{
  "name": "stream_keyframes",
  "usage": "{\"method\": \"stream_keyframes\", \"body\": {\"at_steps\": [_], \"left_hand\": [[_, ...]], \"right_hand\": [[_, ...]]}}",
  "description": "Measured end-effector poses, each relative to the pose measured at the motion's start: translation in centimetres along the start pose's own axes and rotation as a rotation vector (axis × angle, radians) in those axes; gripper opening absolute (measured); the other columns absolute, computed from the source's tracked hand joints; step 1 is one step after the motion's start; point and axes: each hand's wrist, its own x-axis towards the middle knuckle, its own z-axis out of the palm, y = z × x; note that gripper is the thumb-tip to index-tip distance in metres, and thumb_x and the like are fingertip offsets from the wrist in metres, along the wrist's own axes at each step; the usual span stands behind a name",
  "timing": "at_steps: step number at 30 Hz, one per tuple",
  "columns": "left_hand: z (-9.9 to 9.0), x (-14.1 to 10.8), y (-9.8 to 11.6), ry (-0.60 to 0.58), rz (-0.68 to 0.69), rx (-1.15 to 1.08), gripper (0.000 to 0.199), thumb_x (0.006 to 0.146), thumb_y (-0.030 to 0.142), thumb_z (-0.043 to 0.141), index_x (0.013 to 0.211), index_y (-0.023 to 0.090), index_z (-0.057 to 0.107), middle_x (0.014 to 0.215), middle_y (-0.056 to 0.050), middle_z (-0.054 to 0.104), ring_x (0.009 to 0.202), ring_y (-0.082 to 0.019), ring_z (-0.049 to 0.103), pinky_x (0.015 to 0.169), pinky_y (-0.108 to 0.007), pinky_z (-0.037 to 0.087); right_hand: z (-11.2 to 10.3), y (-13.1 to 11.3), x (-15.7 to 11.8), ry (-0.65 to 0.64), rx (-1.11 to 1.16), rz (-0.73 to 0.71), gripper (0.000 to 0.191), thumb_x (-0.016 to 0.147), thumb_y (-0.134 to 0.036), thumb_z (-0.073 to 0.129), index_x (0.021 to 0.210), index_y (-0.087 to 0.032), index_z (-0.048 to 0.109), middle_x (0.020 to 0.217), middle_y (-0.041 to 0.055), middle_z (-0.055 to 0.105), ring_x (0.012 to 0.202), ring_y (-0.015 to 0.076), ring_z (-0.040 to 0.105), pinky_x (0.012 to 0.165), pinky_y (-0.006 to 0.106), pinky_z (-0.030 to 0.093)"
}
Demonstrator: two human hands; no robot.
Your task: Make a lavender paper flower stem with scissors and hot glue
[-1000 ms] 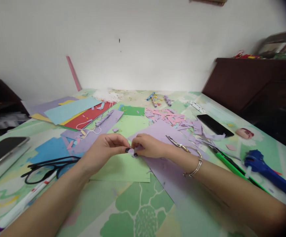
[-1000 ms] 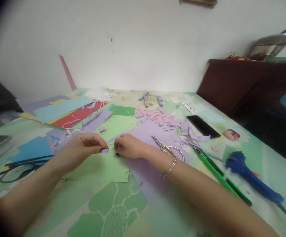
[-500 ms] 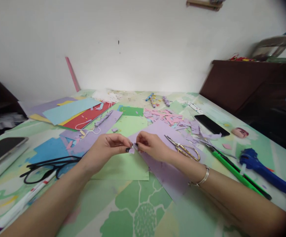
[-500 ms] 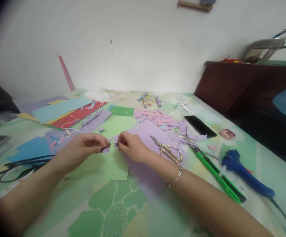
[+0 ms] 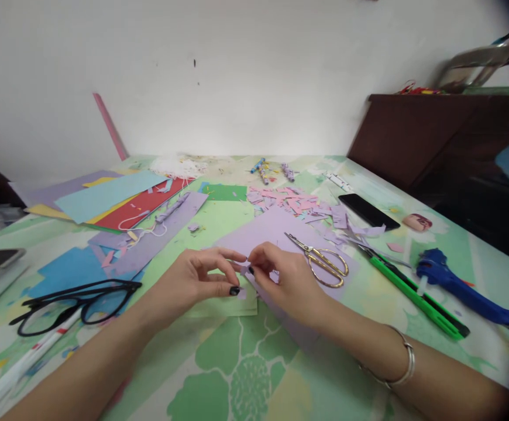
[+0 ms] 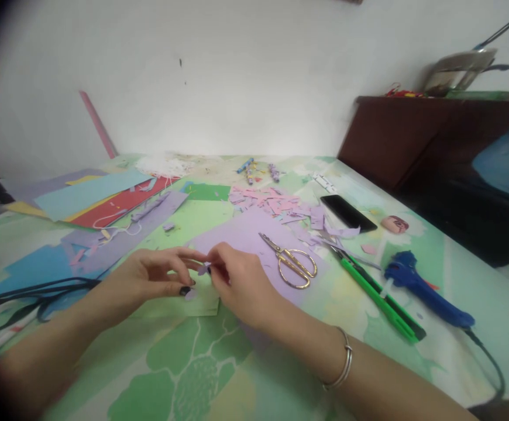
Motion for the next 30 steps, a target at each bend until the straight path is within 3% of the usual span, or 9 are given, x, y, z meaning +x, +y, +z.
{"method": "stream_keyframes", "body": {"at_steps": [8,30], "left_hand": [[0.45,-0.07,0.05,0.095,0.011,0.121,0.003,0.072,0.021,0.066,0.071,0.018,0.067,0.084,-0.004,0.069,0.079,-0.017,0.063,0.075,-0.027,0.052],[0.27,-0.07,-0.79,0.159,0.001,0.181,0.006,0.072,0.022,0.067,0.074,0.017,0.066,0.076,-0.003,0.07,0.071,-0.016,0.064,0.068,-0.024,0.052]], "right_hand": [[0.16,-0.44,-0.34,-0.028,0.127,0.018,0.016,0.081,-0.008,0.051,0.088,-0.018,0.061,0.078,-0.0012,0.067,0.069,0.0093,0.06,0.065,0.02,0.045],[-0.19,-0.39,-0.49,-0.001,0.125,-0.042,0.019,0.079,-0.006,0.053,0.087,-0.019,0.064,0.079,-0.0015,0.068,0.07,0.0096,0.06,0.067,0.02,0.046]]}}
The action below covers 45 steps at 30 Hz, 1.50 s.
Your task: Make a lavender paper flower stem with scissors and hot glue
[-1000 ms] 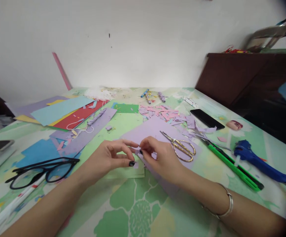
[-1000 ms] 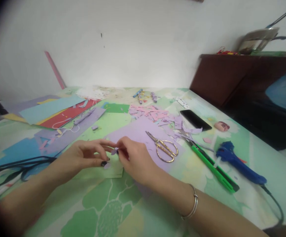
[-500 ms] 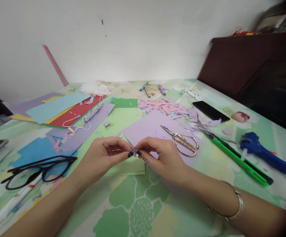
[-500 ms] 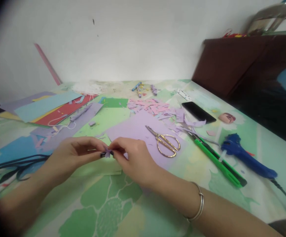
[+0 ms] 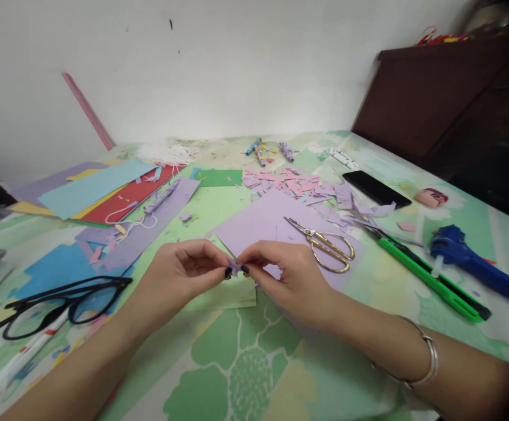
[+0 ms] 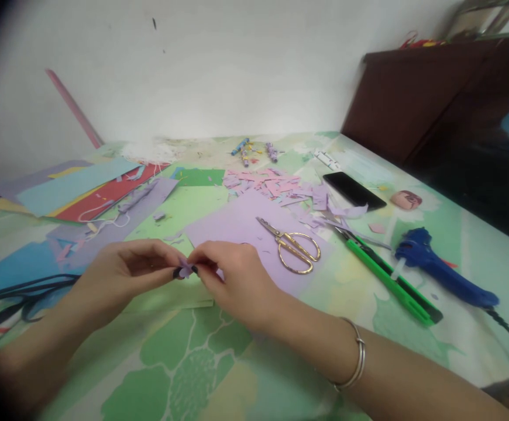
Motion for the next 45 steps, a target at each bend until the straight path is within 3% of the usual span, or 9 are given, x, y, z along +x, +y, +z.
{"method": "stream_keyframes", "body": {"at_steps": [19,31,39,45], "left_hand": [[0.2,0.1,-0.1,0.011,-0.009,0.012,0.012,0.07,0.029,0.069,0.073,0.018,0.066,0.073,-0.003,0.069,0.068,-0.016,0.064,0.064,-0.025,0.052],[0.2,0.1,-0.3,0.013,-0.002,-0.016,0.006,0.072,0.023,0.068,0.072,0.018,0.065,0.074,-0.001,0.067,0.068,-0.013,0.062,0.064,-0.021,0.05],[0.4,-0.1,0.1,0.101,0.034,-0.007,0.005,0.069,0.022,0.069,0.068,0.018,0.066,0.07,-0.001,0.069,0.065,-0.013,0.064,0.062,-0.021,0.052],[1.0,-0.4,0.6,0.165,0.079,0.006,0.006,0.068,0.015,0.069,0.064,0.019,0.068,0.071,-0.001,0.071,0.065,-0.014,0.066,0.062,-0.019,0.054]], "right_hand": [[0.1,-0.1,0.0,-0.017,-0.008,0.001,0.016,0.079,-0.009,0.052,0.084,-0.02,0.063,0.08,-0.0015,0.068,0.071,0.0105,0.061,0.067,0.021,0.046],[0.1,-0.1,-0.1,-0.022,0.012,0.008,0.021,0.079,-0.006,0.05,0.09,-0.019,0.061,0.081,-0.0015,0.067,0.07,0.0101,0.06,0.067,0.021,0.045],[0.3,-0.3,-0.2,0.034,0.04,-0.029,0.006,0.079,-0.015,0.056,0.084,-0.016,0.06,0.084,0.0027,0.064,0.074,0.011,0.058,0.066,0.023,0.048],[0.6,0.0,-0.2,0.099,0.038,-0.044,0.005,0.077,-0.012,0.058,0.08,-0.015,0.06,0.086,0.004,0.064,0.078,0.0121,0.058,0.067,0.024,0.048]]}}
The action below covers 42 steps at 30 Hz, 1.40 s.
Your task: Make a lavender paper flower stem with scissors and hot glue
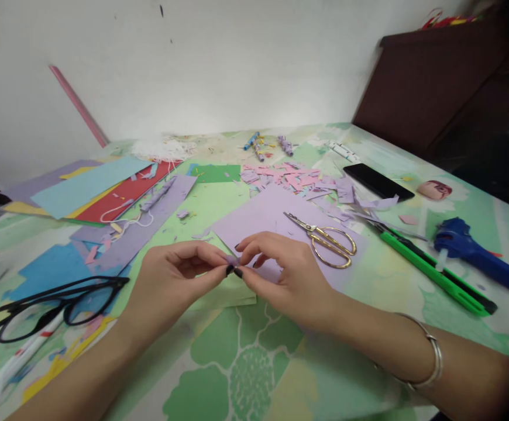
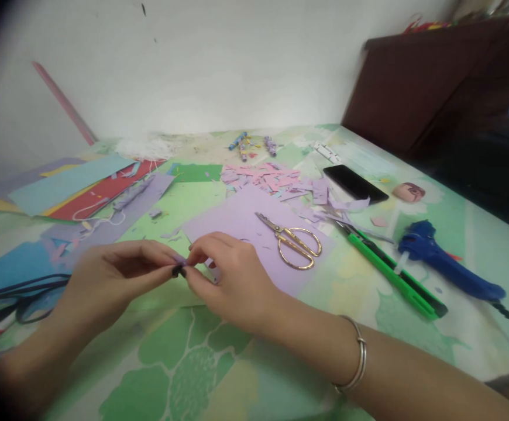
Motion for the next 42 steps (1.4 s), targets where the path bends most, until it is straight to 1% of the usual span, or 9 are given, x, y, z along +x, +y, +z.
{"method": "stream_keyframes", "body": {"at_steps": [5,11,17,23,27,33,38,42], "left_hand": [[0.23,-0.35,0.12,0.021,0.076,-0.011,0.009,0.068,0.012,0.069,0.065,0.021,0.069,0.073,0.001,0.071,0.067,-0.012,0.066,0.064,-0.018,0.054],[0.37,-0.55,0.2,0.068,0.127,-0.022,0.01,0.07,0.011,0.068,0.067,0.021,0.069,0.074,0.002,0.071,0.069,-0.01,0.066,0.066,-0.016,0.054],[0.26,-0.71,0.03,0.073,0.079,-0.034,0.009,0.069,0.014,0.07,0.07,0.023,0.069,0.071,0.004,0.07,0.065,-0.009,0.065,0.062,-0.014,0.053],[0.25,-0.5,-0.2,0.078,0.011,-0.051,0.005,0.068,0.019,0.072,0.07,0.023,0.07,0.066,0.004,0.07,0.058,-0.009,0.064,0.055,-0.014,0.052],[0.35,-0.41,-0.19,0.077,-0.019,-0.057,0.003,0.068,0.021,0.073,0.069,0.022,0.07,0.064,0.003,0.07,0.057,-0.01,0.064,0.054,-0.015,0.053],[0.36,-0.3,0.02,0.071,-0.042,-0.065,0.002,0.067,0.02,0.072,0.066,0.02,0.07,0.062,0.001,0.07,0.056,-0.012,0.065,0.053,-0.017,0.053],[0.45,-0.3,0.04,0.041,-0.049,-0.054,0.003,0.069,0.019,0.07,0.066,0.019,0.069,0.061,0.001,0.07,0.055,-0.011,0.065,0.054,-0.015,0.053],[0.53,-0.34,0.19,0.035,-0.042,-0.048,0.004,0.069,0.017,0.07,0.065,0.017,0.068,0.059,0.0,0.069,0.054,-0.012,0.065,0.052,-0.016,0.053]], "right_hand": [[0.1,0.03,-0.05,0.003,0.03,0.045,0.008,0.077,-0.009,0.055,0.079,-0.015,0.059,0.086,0.0034,0.064,0.074,0.0107,0.058,0.067,0.024,0.048],[-0.02,-0.11,-0.02,-0.003,0.15,0.155,0.011,0.077,-0.008,0.054,0.08,-0.016,0.06,0.077,0.0003,0.063,0.072,0.0102,0.059,0.069,0.024,0.049],[0.13,0.0,0.07,0.002,0.363,0.3,0.007,0.077,-0.011,0.056,0.079,-0.016,0.061,0.077,0.0013,0.063,0.072,0.011,0.06,0.069,0.024,0.05],[0.11,-0.06,0.25,0.016,0.496,0.366,0.005,0.074,-0.011,0.06,0.077,-0.015,0.062,0.074,0.0013,0.063,0.07,0.0107,0.059,0.066,0.023,0.049],[0.12,-0.06,0.35,0.017,0.575,0.416,0.003,0.073,-0.011,0.062,0.075,-0.014,0.062,0.072,0.0015,0.063,0.068,0.0108,0.058,0.065,0.024,0.048],[0.17,0.0,0.34,0.028,0.642,0.452,0.002,0.072,-0.012,0.064,0.073,-0.013,0.063,0.071,0.002,0.063,0.068,0.0114,0.058,0.066,0.025,0.048],[0.29,0.23,0.29,0.014,0.641,0.466,0.004,0.072,-0.017,0.064,0.074,-0.013,0.062,0.072,0.0029,0.063,0.068,0.0131,0.06,0.065,0.027,0.049],[0.3,0.29,0.19,0.005,0.646,0.471,0.006,0.071,-0.019,0.065,0.075,-0.014,0.062,0.072,0.0023,0.063,0.069,0.0136,0.061,0.066,0.027,0.049]]}}
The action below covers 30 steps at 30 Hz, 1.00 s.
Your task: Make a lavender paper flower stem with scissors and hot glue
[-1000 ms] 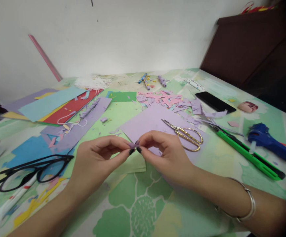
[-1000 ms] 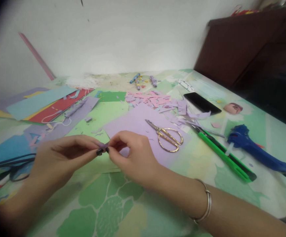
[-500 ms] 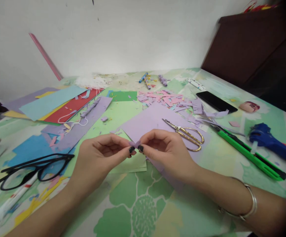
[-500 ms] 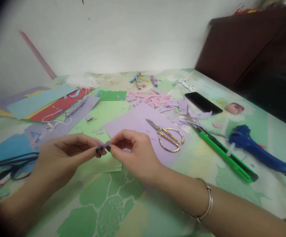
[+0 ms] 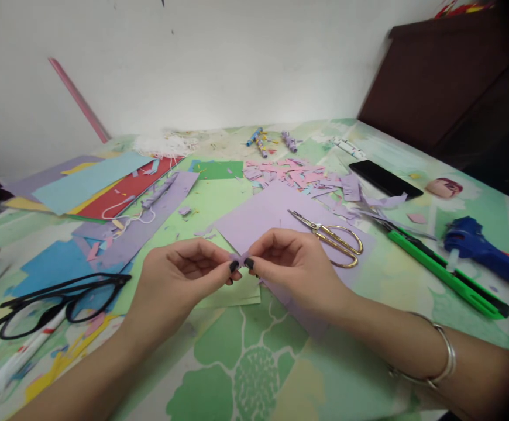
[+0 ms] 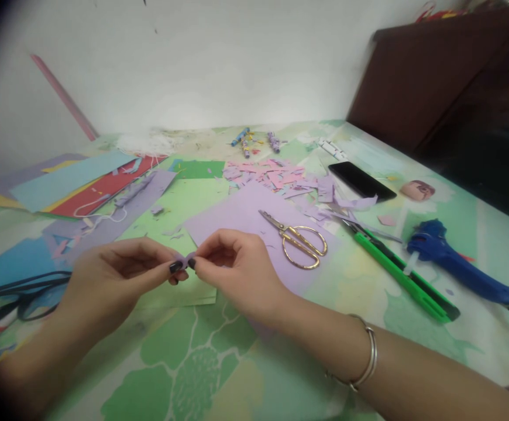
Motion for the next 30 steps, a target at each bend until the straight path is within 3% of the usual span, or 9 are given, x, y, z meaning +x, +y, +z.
{"method": "stream_keyframes", "body": {"at_steps": [9,15,30], "left_hand": [[-0.19,0.14,-0.3,-0.053,-0.007,0.038,0.008,0.07,0.023,0.069,0.067,0.016,0.068,0.062,-0.003,0.069,0.057,-0.014,0.064,0.053,-0.021,0.052],[-0.22,0.16,-0.6,-0.033,-0.005,0.042,0.009,0.07,0.026,0.07,0.07,0.017,0.068,0.069,-0.002,0.069,0.063,-0.014,0.064,0.058,-0.021,0.051],[-0.07,0.06,-0.14,-0.019,-0.011,0.057,0.004,0.068,0.022,0.071,0.067,0.019,0.069,0.064,-0.001,0.07,0.057,-0.014,0.065,0.053,-0.019,0.053]], "right_hand": [[-0.03,-0.2,-0.03,0.018,-0.049,-0.011,0.007,0.07,-0.017,0.066,0.072,-0.015,0.059,0.068,-0.0005,0.06,0.065,0.0102,0.057,0.061,0.023,0.048],[0.02,-0.21,-0.04,0.021,-0.031,-0.02,0.007,0.069,-0.012,0.065,0.072,-0.015,0.059,0.067,-0.0018,0.059,0.062,0.0085,0.055,0.059,0.021,0.046],[0.04,-0.11,0.01,0.03,-0.079,-0.006,0.006,0.07,-0.016,0.065,0.071,-0.015,0.059,0.068,-0.0011,0.06,0.064,0.0097,0.056,0.059,0.022,0.046]]}}
